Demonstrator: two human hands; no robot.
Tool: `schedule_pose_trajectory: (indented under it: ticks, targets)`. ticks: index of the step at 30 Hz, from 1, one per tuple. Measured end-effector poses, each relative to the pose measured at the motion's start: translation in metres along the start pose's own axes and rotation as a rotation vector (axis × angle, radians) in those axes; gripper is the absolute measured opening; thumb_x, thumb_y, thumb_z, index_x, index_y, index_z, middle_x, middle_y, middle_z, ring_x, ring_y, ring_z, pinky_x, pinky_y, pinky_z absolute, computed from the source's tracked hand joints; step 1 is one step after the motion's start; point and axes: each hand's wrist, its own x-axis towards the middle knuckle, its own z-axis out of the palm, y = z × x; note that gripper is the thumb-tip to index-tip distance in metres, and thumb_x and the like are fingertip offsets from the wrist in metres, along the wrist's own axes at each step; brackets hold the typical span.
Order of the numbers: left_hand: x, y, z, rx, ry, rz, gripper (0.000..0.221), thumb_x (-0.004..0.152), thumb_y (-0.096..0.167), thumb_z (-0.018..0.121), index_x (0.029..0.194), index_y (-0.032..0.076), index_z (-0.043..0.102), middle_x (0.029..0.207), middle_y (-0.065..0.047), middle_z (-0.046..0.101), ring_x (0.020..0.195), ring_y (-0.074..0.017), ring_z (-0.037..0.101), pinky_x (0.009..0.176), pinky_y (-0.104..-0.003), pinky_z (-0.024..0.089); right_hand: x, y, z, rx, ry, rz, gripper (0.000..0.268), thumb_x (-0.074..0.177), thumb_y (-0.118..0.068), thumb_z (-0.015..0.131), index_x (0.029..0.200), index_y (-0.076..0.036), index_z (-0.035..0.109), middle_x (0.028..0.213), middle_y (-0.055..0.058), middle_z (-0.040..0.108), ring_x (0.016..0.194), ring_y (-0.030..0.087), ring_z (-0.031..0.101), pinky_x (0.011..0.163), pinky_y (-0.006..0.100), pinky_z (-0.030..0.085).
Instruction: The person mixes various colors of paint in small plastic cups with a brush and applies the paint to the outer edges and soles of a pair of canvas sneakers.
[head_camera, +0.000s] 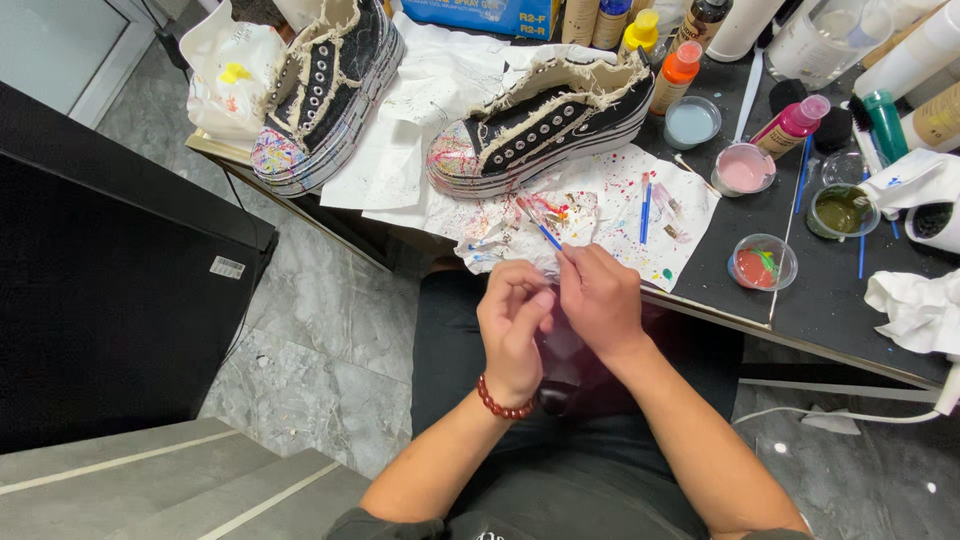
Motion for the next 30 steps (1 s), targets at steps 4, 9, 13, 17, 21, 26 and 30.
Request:
schedule_pose_trajectory:
  ticks: [4, 9, 13, 17, 21, 26, 30]
  targets:
    - [0.002, 0.006, -0.002, 0.016, 0.142, -0.16, 0.033, 0.095, 0.004, 0.062, 0.127, -0.004, 0.061, 0.11, -0.012, 0.059, 0.086, -0.0111, 0.057, 0.062, -0.023, 0.045, -0.001, 0.0, -0.004, 0.037, -0.011, 0.011, 0.004, 0.093, -0.003, 0.072, 0.095, -0.001, 0.07, 0.08, 0.015, 0.067, 0.068, 0.031, 0.067, 0.059, 0.038, 0.052]
    - [0.015, 0.013, 0.002, 0.006, 0.266, -0.323, 0.046, 0.092, 0.007, 0.059, 0.137, -0.001, 0.057, 0.118, -0.007, 0.059, 0.086, -0.0085, 0.06, 0.06, -0.023, 0.048, -0.006, -0.005, -0.01, 0.111, -0.04, 0.099, 0.005, 0.095, -0.005, 0.07, 0.097, 0.0, 0.07, 0.084, 0.015, 0.069, 0.073, 0.03, 0.07, 0.065, 0.037, 0.053]
    - [0.02, 0.018, 0.003, -0.059, 0.214, -0.276, 0.05, 0.093, 0.007, 0.059, 0.142, -0.002, 0.054, 0.125, -0.008, 0.059, 0.087, -0.0087, 0.059, 0.064, -0.023, 0.048, -0.006, -0.006, -0.01, 0.185, -0.095, 0.113, 0.007, 0.096, -0.006, 0.067, 0.099, 0.0, 0.069, 0.086, 0.015, 0.07, 0.074, 0.029, 0.07, 0.066, 0.036, 0.053]
    - [0.025, 0.017, 0.001, -0.125, 0.189, -0.233, 0.049, 0.094, 0.006, 0.06, 0.141, -0.003, 0.053, 0.127, -0.009, 0.059, 0.088, -0.0089, 0.058, 0.067, -0.023, 0.048, -0.003, -0.006, -0.006, 0.204, -0.119, 0.093, 0.007, 0.097, -0.006, 0.067, 0.099, 0.0, 0.069, 0.086, 0.015, 0.07, 0.073, 0.029, 0.07, 0.066, 0.036, 0.053]
    - [0.024, 0.014, -0.004, -0.219, 0.192, -0.229, 0.045, 0.093, 0.006, 0.06, 0.137, -0.002, 0.054, 0.12, -0.006, 0.059, 0.086, -0.009, 0.058, 0.066, -0.023, 0.047, 0.001, -0.003, -0.007, 0.224, -0.141, 0.028, 0.006, 0.096, -0.005, 0.067, 0.099, 0.0, 0.069, 0.086, 0.014, 0.07, 0.074, 0.029, 0.07, 0.066, 0.036, 0.053]
    - [0.025, 0.007, -0.008, -0.243, 0.198, -0.171, 0.035, 0.091, 0.004, 0.062, 0.126, 0.005, 0.056, 0.105, -0.005, 0.058, 0.084, -0.0082, 0.056, 0.064, -0.022, 0.043, 0.006, -0.003, -0.007, 0.216, -0.157, 0.01, 0.007, 0.095, -0.005, 0.068, 0.097, 0.0, 0.071, 0.085, 0.014, 0.071, 0.072, 0.028, 0.071, 0.063, 0.035, 0.054]
    - [0.018, 0.005, -0.008, -0.227, 0.236, -0.154, 0.026, 0.091, 0.002, 0.063, 0.115, 0.005, 0.055, 0.103, -0.005, 0.057, 0.084, -0.0101, 0.056, 0.062, -0.022, 0.041, 0.01, -0.002, -0.003, 0.163, -0.109, 0.072, 0.007, 0.095, -0.006, 0.069, 0.096, 0.0, 0.073, 0.083, 0.016, 0.072, 0.071, 0.029, 0.072, 0.064, 0.035, 0.055]
